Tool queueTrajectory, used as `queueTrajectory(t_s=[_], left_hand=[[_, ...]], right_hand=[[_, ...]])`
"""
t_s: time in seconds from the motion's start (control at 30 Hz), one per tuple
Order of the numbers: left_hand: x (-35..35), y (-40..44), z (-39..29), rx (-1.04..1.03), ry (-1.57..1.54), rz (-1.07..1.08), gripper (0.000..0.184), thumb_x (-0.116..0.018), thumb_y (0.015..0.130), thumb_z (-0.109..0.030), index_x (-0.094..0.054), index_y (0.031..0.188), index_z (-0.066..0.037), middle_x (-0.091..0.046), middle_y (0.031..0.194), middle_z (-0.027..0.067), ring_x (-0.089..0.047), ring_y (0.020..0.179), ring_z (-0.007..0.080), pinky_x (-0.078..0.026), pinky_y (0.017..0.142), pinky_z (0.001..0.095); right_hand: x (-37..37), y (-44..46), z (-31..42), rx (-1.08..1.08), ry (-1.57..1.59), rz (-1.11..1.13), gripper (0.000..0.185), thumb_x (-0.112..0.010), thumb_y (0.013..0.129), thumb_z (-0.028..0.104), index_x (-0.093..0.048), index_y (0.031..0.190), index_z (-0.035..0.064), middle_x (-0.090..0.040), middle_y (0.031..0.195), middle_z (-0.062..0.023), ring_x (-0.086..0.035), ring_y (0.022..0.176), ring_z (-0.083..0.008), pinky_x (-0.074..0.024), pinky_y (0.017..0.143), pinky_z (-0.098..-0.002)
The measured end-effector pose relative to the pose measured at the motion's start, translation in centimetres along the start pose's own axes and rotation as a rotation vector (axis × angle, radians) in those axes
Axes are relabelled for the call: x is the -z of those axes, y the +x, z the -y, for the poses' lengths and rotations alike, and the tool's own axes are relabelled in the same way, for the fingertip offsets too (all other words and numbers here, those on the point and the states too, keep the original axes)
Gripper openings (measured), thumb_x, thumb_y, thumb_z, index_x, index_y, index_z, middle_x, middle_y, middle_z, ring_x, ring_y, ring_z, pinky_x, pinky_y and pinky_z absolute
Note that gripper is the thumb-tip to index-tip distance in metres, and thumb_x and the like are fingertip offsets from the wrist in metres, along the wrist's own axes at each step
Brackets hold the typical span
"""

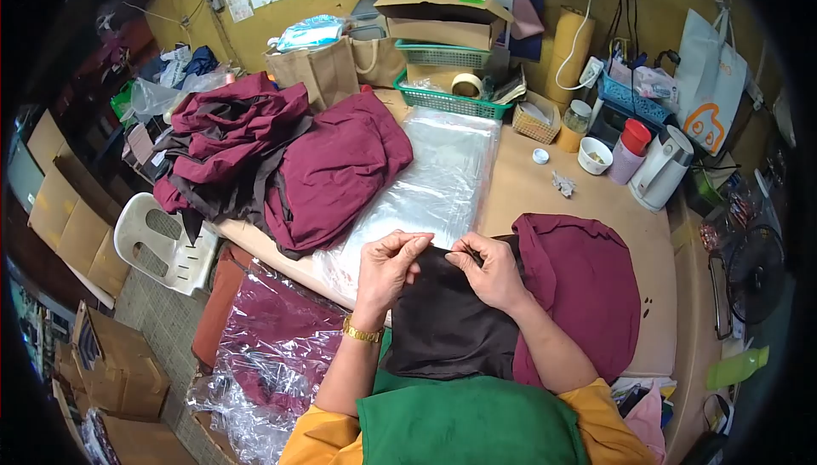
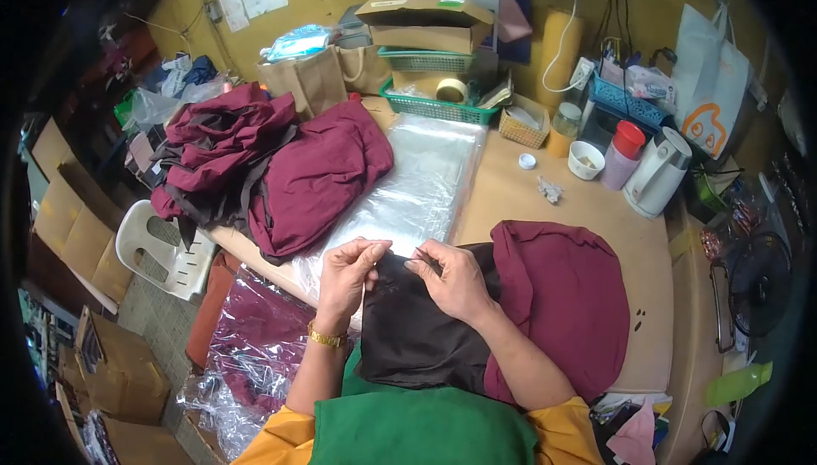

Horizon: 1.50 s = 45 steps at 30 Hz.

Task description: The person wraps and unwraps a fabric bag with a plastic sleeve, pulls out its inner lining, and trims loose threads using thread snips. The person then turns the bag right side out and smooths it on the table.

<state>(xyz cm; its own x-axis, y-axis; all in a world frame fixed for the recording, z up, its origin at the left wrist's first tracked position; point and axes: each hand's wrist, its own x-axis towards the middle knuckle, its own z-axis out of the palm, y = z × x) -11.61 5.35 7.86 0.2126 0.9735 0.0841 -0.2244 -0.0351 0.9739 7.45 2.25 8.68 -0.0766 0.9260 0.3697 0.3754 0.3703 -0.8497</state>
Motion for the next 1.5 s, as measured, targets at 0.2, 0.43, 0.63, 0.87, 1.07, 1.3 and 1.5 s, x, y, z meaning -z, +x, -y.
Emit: queueTrajectory(t_s=[0.2,0.43,0.63,0.87,1.07,1.3,1.5], left_hand=[[4.5,1.0,2.8,-0.162,-0.189,-0.326,0.017,-0.064,0.095,-0.016,-0.069,0.101,-0.001,-0.066,0.082,0.0050,-0.050,0.051,0.0031,-0.040,0.045,0.0167],[-0.1,-2.1,-2.2,-0.156,0.224,-0.048,0.044,-0.071,0.089,-0.012,-0.056,0.129,-0.001,-0.066,0.107,0.0073,-0.054,0.059,0.0028,-0.043,0.048,0.0181],[-1.3,-0.7,0.1,-0.022,0.012,-0.057,0.016,-0.068,0.093,-0.013,-0.070,0.096,0.003,-0.068,0.082,0.0044,-0.058,0.055,0.0048,-0.047,0.049,0.0178],[-0.2,-0.8,1.4,-0.012,-0.317,-0.001,0.018,-0.062,0.098,-0.020,-0.060,0.098,-0.002,-0.066,0.098,0.0080,-0.060,0.059,0.0053,-0.047,0.051,0.0170],[-0.8,-1.5,-0.7,0.114,-0.313,0.049,0.037,-0.062,0.097,-0.013,-0.048,0.129,-0.001,-0.057,0.131,0.0158,-0.064,0.063,0.0088,-0.053,0.054,0.0192],[-2.4,-1.0,1.2,0.044,-0.235,-0.051,0.016,-0.066,0.093,-0.008,-0.067,0.105,0.002,-0.071,0.089,0.0066,-0.068,0.071,0.0119,-0.057,0.063,0.0213],[-2.6,-1.5,1.5,0.144,-0.501,-0.021,0.013,-0.060,0.097,-0.011,-0.062,0.095,0.002,-0.068,0.090,0.0086,-0.071,0.092,0.0222,-0.061,0.079,0.0273]], right_hand=[[1.2,-0.7,-0.3,0.022,-0.037,-0.075,0.016,-0.068,0.089,0.008,-0.058,0.082,-0.0014,-0.058,0.068,-0.0067,-0.051,0.062,-0.0107,-0.0430,0.060,-0.0279],[1.4,-1.0,0.2,-0.015,0.042,-0.069,0.018,-0.069,0.088,0.010,-0.057,0.079,-0.0004,-0.059,0.066,-0.0092,-0.052,0.060,-0.0110,-0.0429,0.059,-0.0297],[1.7,-1.4,0.6,-0.037,0.041,-0.082,0.018,-0.069,0.089,0.010,-0.058,0.080,-0.0007,-0.057,0.065,-0.0052,-0.051,0.063,-0.0074,-0.0427,0.059,-0.0283],[2.1,-1.1,-0.1,-0.102,0.237,-0.072,0.017,-0.066,0.093,0.010,-0.059,0.081,0.0001,-0.058,0.072,0.0030,-0.049,0.069,-0.0036,-0.0416,0.063,-0.0230],[1.8,-1.1,0.1,-0.123,0.215,-0.043,0.016,-0.066,0.093,0.009,-0.059,0.082,-0.0003,-0.057,0.071,0.0020,-0.048,0.070,-0.0038,-0.0415,0.064,-0.0233],[1.3,-1.4,0.0,-0.051,0.163,-0.061,0.018,-0.068,0.092,0.012,-0.059,0.082,0.0006,-0.054,0.068,0.0046,-0.047,0.065,-0.0030,-0.0393,0.060,-0.0220],[1.5,-1.0,-0.6,-0.101,0.270,-0.090,0.017,-0.069,0.092,0.012,-0.060,0.083,0.0001,-0.056,0.067,0.0062,-0.047,0.066,-0.0022,-0.0403,0.061,-0.0213]])
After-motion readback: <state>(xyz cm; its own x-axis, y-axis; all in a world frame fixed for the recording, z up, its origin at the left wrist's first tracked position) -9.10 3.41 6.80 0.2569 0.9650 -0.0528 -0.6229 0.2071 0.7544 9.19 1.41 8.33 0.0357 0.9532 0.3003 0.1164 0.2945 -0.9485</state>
